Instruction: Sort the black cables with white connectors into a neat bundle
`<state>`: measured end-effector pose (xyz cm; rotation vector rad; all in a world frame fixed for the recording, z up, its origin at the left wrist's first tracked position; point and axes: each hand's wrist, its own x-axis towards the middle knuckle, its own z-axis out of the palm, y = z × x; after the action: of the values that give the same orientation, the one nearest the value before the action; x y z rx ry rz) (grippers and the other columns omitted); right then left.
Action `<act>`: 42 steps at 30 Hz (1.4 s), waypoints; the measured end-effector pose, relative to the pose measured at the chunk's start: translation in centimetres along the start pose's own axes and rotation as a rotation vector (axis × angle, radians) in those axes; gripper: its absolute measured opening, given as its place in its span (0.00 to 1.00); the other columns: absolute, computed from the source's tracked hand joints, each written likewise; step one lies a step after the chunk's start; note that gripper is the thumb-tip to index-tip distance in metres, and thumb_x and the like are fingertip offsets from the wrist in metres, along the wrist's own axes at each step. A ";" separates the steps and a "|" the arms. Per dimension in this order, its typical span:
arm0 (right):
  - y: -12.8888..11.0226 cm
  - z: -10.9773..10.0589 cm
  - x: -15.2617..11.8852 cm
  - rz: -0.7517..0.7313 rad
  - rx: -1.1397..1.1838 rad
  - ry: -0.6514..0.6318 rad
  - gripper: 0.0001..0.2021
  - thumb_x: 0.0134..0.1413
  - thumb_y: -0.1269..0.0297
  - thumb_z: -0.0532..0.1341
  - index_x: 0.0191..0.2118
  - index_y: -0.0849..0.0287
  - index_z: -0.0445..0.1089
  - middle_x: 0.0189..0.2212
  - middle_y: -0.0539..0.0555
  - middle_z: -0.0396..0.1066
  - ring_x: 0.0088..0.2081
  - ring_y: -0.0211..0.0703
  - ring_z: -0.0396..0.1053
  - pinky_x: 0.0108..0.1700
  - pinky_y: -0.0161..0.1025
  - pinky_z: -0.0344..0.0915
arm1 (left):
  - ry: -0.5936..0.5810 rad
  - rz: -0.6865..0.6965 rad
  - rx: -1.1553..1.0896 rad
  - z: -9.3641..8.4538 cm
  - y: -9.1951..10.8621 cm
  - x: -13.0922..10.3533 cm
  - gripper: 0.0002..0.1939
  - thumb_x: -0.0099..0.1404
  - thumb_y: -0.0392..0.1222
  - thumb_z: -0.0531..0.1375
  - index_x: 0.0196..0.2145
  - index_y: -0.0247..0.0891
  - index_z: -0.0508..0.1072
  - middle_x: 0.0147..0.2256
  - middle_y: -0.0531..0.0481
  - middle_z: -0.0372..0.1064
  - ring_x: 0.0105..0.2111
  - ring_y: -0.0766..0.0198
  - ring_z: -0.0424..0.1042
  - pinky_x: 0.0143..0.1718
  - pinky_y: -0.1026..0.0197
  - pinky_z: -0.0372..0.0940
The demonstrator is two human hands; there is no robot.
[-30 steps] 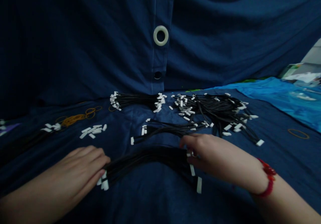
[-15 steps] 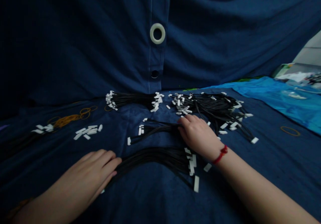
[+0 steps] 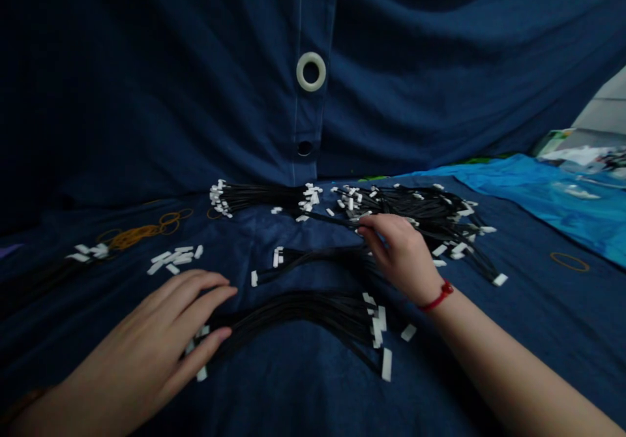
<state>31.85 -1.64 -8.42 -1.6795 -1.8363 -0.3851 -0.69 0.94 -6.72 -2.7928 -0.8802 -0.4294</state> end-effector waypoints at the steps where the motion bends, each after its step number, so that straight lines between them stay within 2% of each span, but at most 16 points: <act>1: -1.0 -0.5 -0.3 -0.042 0.018 0.015 0.11 0.61 0.64 0.49 0.41 0.62 0.65 0.35 0.58 0.68 0.38 0.46 0.67 0.41 0.41 0.62 | 0.100 0.030 0.065 0.0 0.1 -0.1 0.18 0.62 0.38 0.55 0.51 0.37 0.61 0.49 0.41 0.60 0.52 0.50 0.58 0.49 0.49 0.59; 4: -4.8 -2.0 -1.7 -0.187 0.179 -0.067 0.07 0.61 0.68 0.49 0.42 0.59 0.62 0.32 0.54 0.67 0.33 0.40 0.66 0.36 0.35 0.61 | 0.329 0.144 0.295 -0.3 0.6 -0.6 0.26 0.61 0.33 0.57 0.55 0.39 0.56 0.55 0.40 0.53 0.57 0.49 0.51 0.54 0.47 0.54; 6: -7.1 -3.0 -2.7 -0.187 0.371 -0.227 0.07 0.61 0.71 0.48 0.42 0.56 0.60 0.32 0.51 0.67 0.32 0.36 0.66 0.34 0.31 0.61 | 0.344 0.224 0.382 -0.7 1.0 -0.8 0.25 0.61 0.28 0.53 0.55 0.41 0.57 0.56 0.43 0.56 0.56 0.51 0.54 0.53 0.47 0.54; 8: -8.5 -3.8 -3.2 -0.140 0.494 -0.404 0.08 0.62 0.70 0.48 0.43 0.54 0.60 0.33 0.49 0.68 0.33 0.34 0.67 0.34 0.30 0.61 | 0.249 0.261 0.368 -1.0 1.0 -0.9 0.23 0.61 0.26 0.47 0.53 0.38 0.62 0.49 0.45 0.66 0.48 0.53 0.64 0.47 0.49 0.60; 11: -8.5 -4.4 -2.9 -0.076 0.461 -0.588 0.09 0.60 0.68 0.51 0.45 0.52 0.61 0.36 0.48 0.69 0.34 0.35 0.68 0.35 0.31 0.61 | 0.011 0.244 0.259 -1.0 0.5 -1.0 0.24 0.57 0.25 0.45 0.47 0.34 0.69 0.40 0.46 0.73 0.37 0.54 0.72 0.39 0.51 0.66; 14: -7.0 -4.3 -2.1 -0.025 0.342 -0.699 0.11 0.56 0.69 0.55 0.45 0.52 0.62 0.36 0.48 0.69 0.34 0.37 0.68 0.34 0.32 0.61 | -0.202 0.218 0.196 -0.6 -0.1 -1.0 0.23 0.58 0.27 0.47 0.46 0.38 0.71 0.45 0.47 0.72 0.40 0.54 0.72 0.41 0.50 0.67; 17: -5.9 -3.8 -1.6 -0.051 0.285 -0.792 0.12 0.52 0.73 0.57 0.43 0.54 0.65 0.37 0.49 0.68 0.37 0.39 0.67 0.38 0.34 0.62 | -0.293 0.161 0.204 -0.3 -0.2 -0.8 0.18 0.62 0.32 0.48 0.47 0.37 0.71 0.46 0.45 0.70 0.43 0.51 0.71 0.42 0.48 0.67; 19: -5.5 -3.3 -1.5 -0.093 0.262 -0.776 0.14 0.50 0.74 0.58 0.43 0.55 0.66 0.40 0.51 0.67 0.40 0.40 0.66 0.42 0.35 0.61 | -0.312 0.147 0.222 -0.2 0.0 -0.5 0.18 0.63 0.38 0.52 0.50 0.33 0.69 0.49 0.40 0.68 0.45 0.47 0.69 0.42 0.46 0.67; 21: -5.2 -2.9 -1.5 -0.112 0.228 -0.743 0.13 0.51 0.74 0.57 0.43 0.56 0.66 0.40 0.51 0.67 0.39 0.40 0.66 0.42 0.36 0.61 | -0.353 0.151 0.229 0.0 0.3 -0.4 0.23 0.62 0.43 0.56 0.53 0.30 0.66 0.51 0.38 0.64 0.47 0.46 0.68 0.43 0.46 0.67; 24: -4.9 -2.6 -1.2 -0.114 0.158 -0.702 0.09 0.55 0.71 0.55 0.42 0.57 0.67 0.35 0.52 0.67 0.35 0.41 0.66 0.38 0.37 0.62 | -0.417 0.157 0.248 0.5 0.6 -0.6 0.23 0.62 0.42 0.56 0.54 0.29 0.64 0.52 0.38 0.62 0.48 0.46 0.67 0.44 0.47 0.67; 29: -4.3 -1.9 -0.8 -0.156 0.101 -0.661 0.06 0.55 0.68 0.55 0.39 0.58 0.67 0.35 0.53 0.67 0.36 0.42 0.65 0.39 0.38 0.62 | -0.321 0.167 0.257 0.9 0.3 -1.2 0.24 0.62 0.42 0.56 0.54 0.30 0.63 0.53 0.39 0.62 0.49 0.47 0.67 0.45 0.48 0.66; 33: -2.6 0.3 -1.0 -0.125 -0.006 -0.464 0.13 0.59 0.68 0.51 0.48 0.61 0.63 0.43 0.58 0.65 0.43 0.47 0.63 0.45 0.44 0.60 | -0.277 0.136 0.209 0.0 0.4 -0.5 0.25 0.60 0.46 0.58 0.52 0.31 0.66 0.51 0.40 0.65 0.47 0.48 0.68 0.43 0.51 0.67; 35: -1.4 1.7 -1.0 -0.095 -0.040 -0.425 0.16 0.58 0.68 0.52 0.52 0.62 0.61 0.46 0.60 0.64 0.46 0.51 0.62 0.47 0.50 0.58 | -0.246 0.129 0.162 -0.4 0.5 -0.1 0.24 0.60 0.47 0.58 0.51 0.32 0.67 0.50 0.42 0.67 0.47 0.50 0.69 0.43 0.52 0.66; 37: -0.3 2.6 -0.8 -0.077 -0.043 -0.421 0.14 0.56 0.68 0.54 0.49 0.61 0.64 0.43 0.59 0.66 0.45 0.53 0.62 0.46 0.53 0.57 | -0.217 0.122 0.110 -0.6 0.5 0.1 0.23 0.61 0.47 0.57 0.51 0.34 0.67 0.49 0.43 0.68 0.46 0.51 0.69 0.42 0.52 0.66; 40: 0.4 3.1 -0.5 -0.075 -0.002 -0.415 0.06 0.55 0.67 0.55 0.37 0.59 0.68 0.35 0.56 0.67 0.40 0.49 0.64 0.42 0.46 0.61 | -0.212 0.079 0.038 -0.4 0.2 0.3 0.22 0.62 0.47 0.56 0.51 0.36 0.65 0.49 0.45 0.68 0.47 0.53 0.67 0.44 0.52 0.65; 42: 0.4 3.1 -0.4 -0.086 0.044 -0.403 0.05 0.55 0.67 0.55 0.35 0.59 0.67 0.36 0.56 0.67 0.40 0.46 0.64 0.42 0.42 0.62 | -0.224 0.032 -0.006 -0.1 -0.1 0.4 0.21 0.63 0.46 0.55 0.52 0.38 0.64 0.49 0.47 0.67 0.47 0.54 0.66 0.45 0.51 0.64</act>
<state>31.53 -0.05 -11.12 -1.7457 -2.1916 -0.0383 -0.46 1.16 -6.45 -2.8960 -0.8760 -0.1145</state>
